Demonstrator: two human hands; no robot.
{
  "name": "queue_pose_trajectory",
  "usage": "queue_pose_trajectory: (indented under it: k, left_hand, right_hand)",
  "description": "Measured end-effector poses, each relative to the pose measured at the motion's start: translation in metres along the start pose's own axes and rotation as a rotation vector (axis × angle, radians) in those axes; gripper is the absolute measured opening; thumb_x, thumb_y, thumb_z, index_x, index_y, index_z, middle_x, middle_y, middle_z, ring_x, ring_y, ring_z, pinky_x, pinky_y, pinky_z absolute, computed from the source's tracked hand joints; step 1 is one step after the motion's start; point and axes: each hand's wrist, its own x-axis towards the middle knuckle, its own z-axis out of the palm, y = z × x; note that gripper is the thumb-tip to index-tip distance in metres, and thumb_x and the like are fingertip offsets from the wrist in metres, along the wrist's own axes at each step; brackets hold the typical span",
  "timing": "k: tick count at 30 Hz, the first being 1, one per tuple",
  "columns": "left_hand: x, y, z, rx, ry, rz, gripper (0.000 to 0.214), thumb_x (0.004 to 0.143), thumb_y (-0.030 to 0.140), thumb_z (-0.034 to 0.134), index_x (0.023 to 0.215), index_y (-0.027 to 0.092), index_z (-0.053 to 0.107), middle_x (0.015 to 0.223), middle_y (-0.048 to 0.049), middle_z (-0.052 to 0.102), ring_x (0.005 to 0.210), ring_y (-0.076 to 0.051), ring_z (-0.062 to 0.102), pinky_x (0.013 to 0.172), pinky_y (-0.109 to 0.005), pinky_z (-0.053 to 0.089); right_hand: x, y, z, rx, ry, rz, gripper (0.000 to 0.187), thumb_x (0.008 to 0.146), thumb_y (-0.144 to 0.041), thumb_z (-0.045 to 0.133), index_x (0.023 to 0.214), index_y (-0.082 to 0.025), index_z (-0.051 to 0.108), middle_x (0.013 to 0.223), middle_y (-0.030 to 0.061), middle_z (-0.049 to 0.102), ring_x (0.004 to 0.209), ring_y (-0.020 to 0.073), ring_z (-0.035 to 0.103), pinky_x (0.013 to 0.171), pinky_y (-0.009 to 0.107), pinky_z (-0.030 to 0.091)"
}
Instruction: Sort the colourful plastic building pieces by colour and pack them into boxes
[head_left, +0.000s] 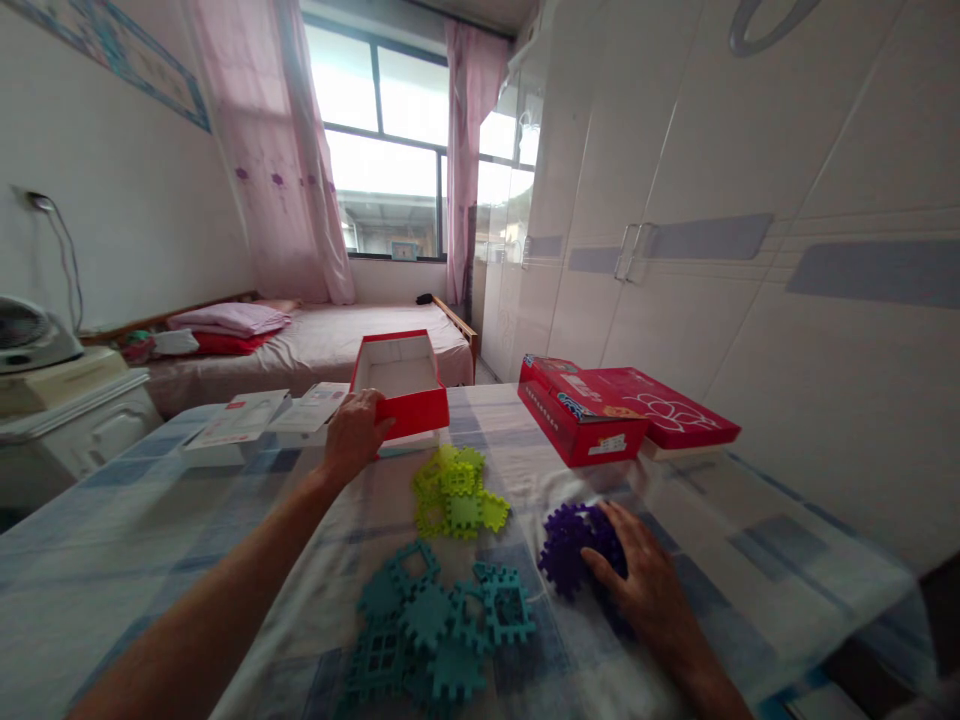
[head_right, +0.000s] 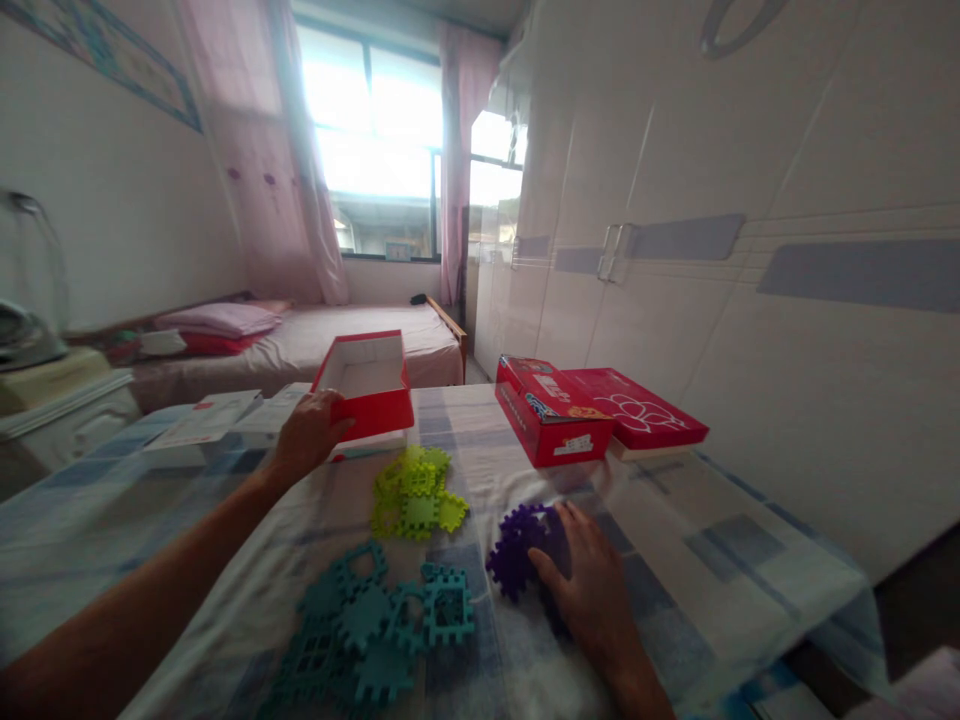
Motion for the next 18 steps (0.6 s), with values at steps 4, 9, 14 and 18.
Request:
queue_pose_trajectory:
  k: [4, 9, 14, 18]
  left_hand:
    - [-0.021, 0.021, -0.022, -0.073, 0.054, 0.035, 0.017, 0.077, 0.029, 0.053, 0.091, 0.019, 0.05, 0.092, -0.0076, 0.058, 0.095, -0.026, 0.051, 0.085, -0.037, 0.043]
    - [-0.062, 0.057, -0.047, -0.208, -0.008, 0.151, 0.013, 0.079, 0.029, 0.053, 0.088, 0.021, 0.047, 0.089, -0.0046, 0.056, 0.092, -0.025, 0.052, 0.083, -0.037, 0.043]
    - [-0.099, 0.082, -0.05, -0.322, -0.1, 0.244, 0.012, 0.081, 0.028, 0.054, 0.088, 0.022, 0.047, 0.087, -0.0044, 0.056, 0.087, -0.024, 0.051, 0.077, -0.036, 0.043]
    - [-0.106, 0.09, -0.046, -0.355, -0.136, 0.227, 0.011, 0.081, 0.026, 0.055, 0.089, 0.022, 0.048, 0.089, -0.0046, 0.057, 0.089, -0.024, 0.052, 0.077, -0.037, 0.043]
  right_hand:
    - [0.0, 0.003, 0.001, -0.032, -0.026, -0.019, 0.069, 0.077, -0.057, 0.051, 0.132, -0.018, 0.041, 0.133, 0.013, 0.047, 0.126, 0.0284, 0.04, 0.102, 0.047, 0.035]
    - [0.003, -0.007, -0.005, -0.106, -0.134, -0.03, 0.07, 0.071, -0.057, 0.057, 0.131, -0.022, 0.045, 0.134, 0.0102, 0.047, 0.126, 0.0317, 0.038, 0.099, 0.05, 0.034]
    - [0.01, -0.022, -0.012, -0.042, -0.128, 0.012, 0.047, 0.077, -0.044, 0.051, 0.119, -0.021, 0.054, 0.121, 0.009, 0.056, 0.113, 0.0272, 0.05, 0.089, 0.044, 0.042]
    - [0.014, -0.025, -0.013, 0.061, -0.107, 0.054, 0.043, 0.076, -0.04, 0.051, 0.113, -0.019, 0.053, 0.113, 0.0083, 0.057, 0.105, 0.0248, 0.055, 0.088, 0.039, 0.043]
